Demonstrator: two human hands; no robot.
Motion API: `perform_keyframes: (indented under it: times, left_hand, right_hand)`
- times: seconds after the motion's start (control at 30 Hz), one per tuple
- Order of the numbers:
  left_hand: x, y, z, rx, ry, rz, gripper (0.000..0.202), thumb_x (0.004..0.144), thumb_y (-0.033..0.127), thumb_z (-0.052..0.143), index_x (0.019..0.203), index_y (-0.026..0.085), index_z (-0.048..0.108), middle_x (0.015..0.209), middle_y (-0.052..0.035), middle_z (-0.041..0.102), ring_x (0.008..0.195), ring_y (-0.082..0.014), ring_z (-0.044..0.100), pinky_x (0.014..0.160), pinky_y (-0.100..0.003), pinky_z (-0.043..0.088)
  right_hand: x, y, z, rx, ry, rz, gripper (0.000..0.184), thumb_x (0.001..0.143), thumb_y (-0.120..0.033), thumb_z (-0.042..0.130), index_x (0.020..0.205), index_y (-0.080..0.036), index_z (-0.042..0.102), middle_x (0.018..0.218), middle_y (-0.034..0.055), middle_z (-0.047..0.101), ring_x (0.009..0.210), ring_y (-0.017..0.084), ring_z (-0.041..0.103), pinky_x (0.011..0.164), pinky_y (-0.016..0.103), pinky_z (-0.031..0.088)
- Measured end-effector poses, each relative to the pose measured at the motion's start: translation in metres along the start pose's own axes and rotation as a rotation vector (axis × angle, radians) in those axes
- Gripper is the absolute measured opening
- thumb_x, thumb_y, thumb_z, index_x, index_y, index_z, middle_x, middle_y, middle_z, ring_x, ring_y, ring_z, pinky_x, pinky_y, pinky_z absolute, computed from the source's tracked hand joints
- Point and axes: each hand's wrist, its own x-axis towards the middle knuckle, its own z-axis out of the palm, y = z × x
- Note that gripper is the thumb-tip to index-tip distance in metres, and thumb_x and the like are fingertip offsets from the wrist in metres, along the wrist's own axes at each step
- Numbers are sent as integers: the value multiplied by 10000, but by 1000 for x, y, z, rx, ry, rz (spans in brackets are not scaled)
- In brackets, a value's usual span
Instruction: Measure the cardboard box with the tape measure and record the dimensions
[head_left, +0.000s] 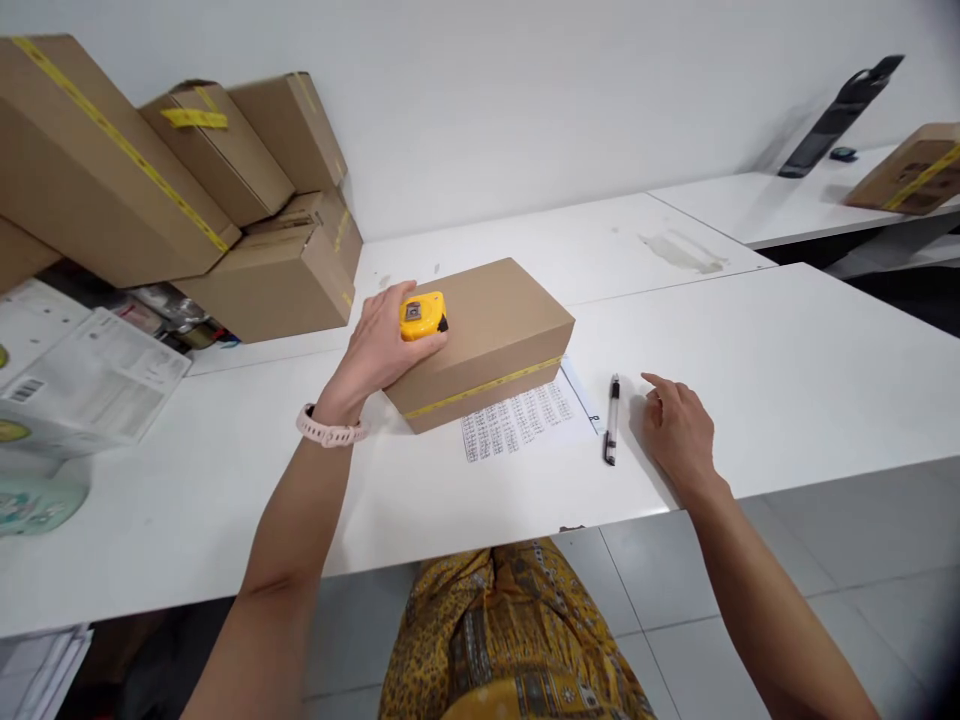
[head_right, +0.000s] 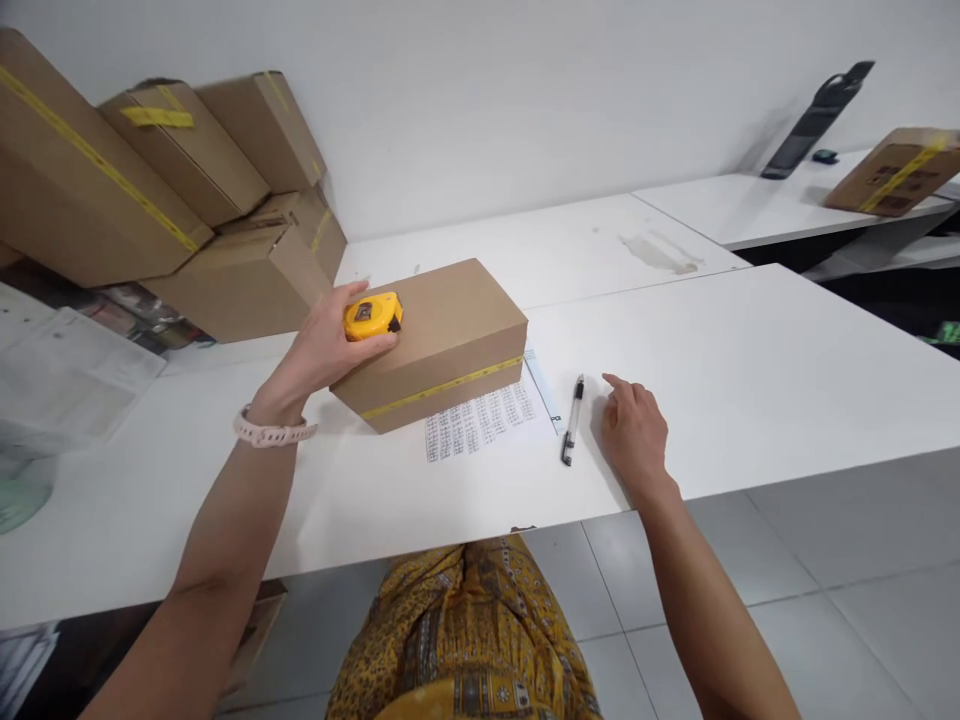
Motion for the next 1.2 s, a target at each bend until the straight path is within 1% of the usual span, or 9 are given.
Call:
perform_keyframes:
  times: [0.17,0.23,0.3,0.47,0.53,0.63,0.87,1.03,1.2]
  left_hand:
    - [-13,0,2,-270,37,-90,643,766,502,751,1303,174,621,1252,-115,686,1109,-290,652,1004,-482,515]
    - [-29,14,-4,-512,-86,-80,621,786,542,732,1294,204,621,1227,-102,703,1024,-257,685,918,-426,555]
    - [-44,29,-9,-741,-265,-58,636,800,602,707,1292,211,608,1191,-103,722,962,-241,703,841,-378,571]
    - [-57,50,-15,-931,-380,-83,653,794,640,727,1266,211,585,1059,-82,739,851,-219,700,718,-316,541]
    - [-55,49,-17,-925,-322,-83,628,794,608,750,1259,220,581,1020,-60,731,842,-209,691,710,-306,529]
    - [-51,44,-25,-903,-251,-76,608,799,585,764,1249,218,585,1027,-60,723,871,-212,688,705,-298,520]
    - [-44,14,-54,-890,-94,-174,587,739,599,792,1112,169,652,1050,-98,735,819,-200,666,617,-272,497]
    - [-40,-63,-79,-762,-34,-392,481,715,561,773,983,169,698,887,-59,725,670,-162,608,517,-235,435]
    - [-48,-128,-93,-682,-100,-537,565,644,622,786,948,150,729,872,-83,742,655,-188,627,478,-240,444]
  right_hand:
    - [4,-24,-18,180,301,45,282,965,-278,473,1096,-191,707,909,140,689,777,245,624,603,375,472]
    - [8,-52,-35,364,312,44,239,963,-325,525,1044,-209,717,946,145,707,837,253,653,654,392,523]
    - [16,-90,-58,668,153,77,254,976,-396,552,1065,-231,724,989,124,727,906,248,676,763,416,565]
    - [58,-174,-102,1356,-779,84,509,978,-640,485,1120,-224,743,1146,110,742,1062,236,680,935,422,558]
    - [76,-191,-109,1366,-913,64,526,947,-668,533,1005,-197,761,1022,110,752,948,215,682,911,402,551]
    - [94,-204,-112,1305,-910,71,495,897,-676,625,834,-196,730,840,78,714,798,178,642,819,355,543]
    - [161,-209,-101,1284,-671,103,440,848,-616,733,767,-197,624,675,16,571,644,130,539,620,273,510]
    - [217,-160,-55,1136,-428,317,344,966,-430,658,741,-189,560,656,-1,547,603,102,514,615,250,487]
    - [208,-127,-12,897,-430,432,348,985,-322,588,669,-192,523,633,5,531,585,114,492,617,275,456]
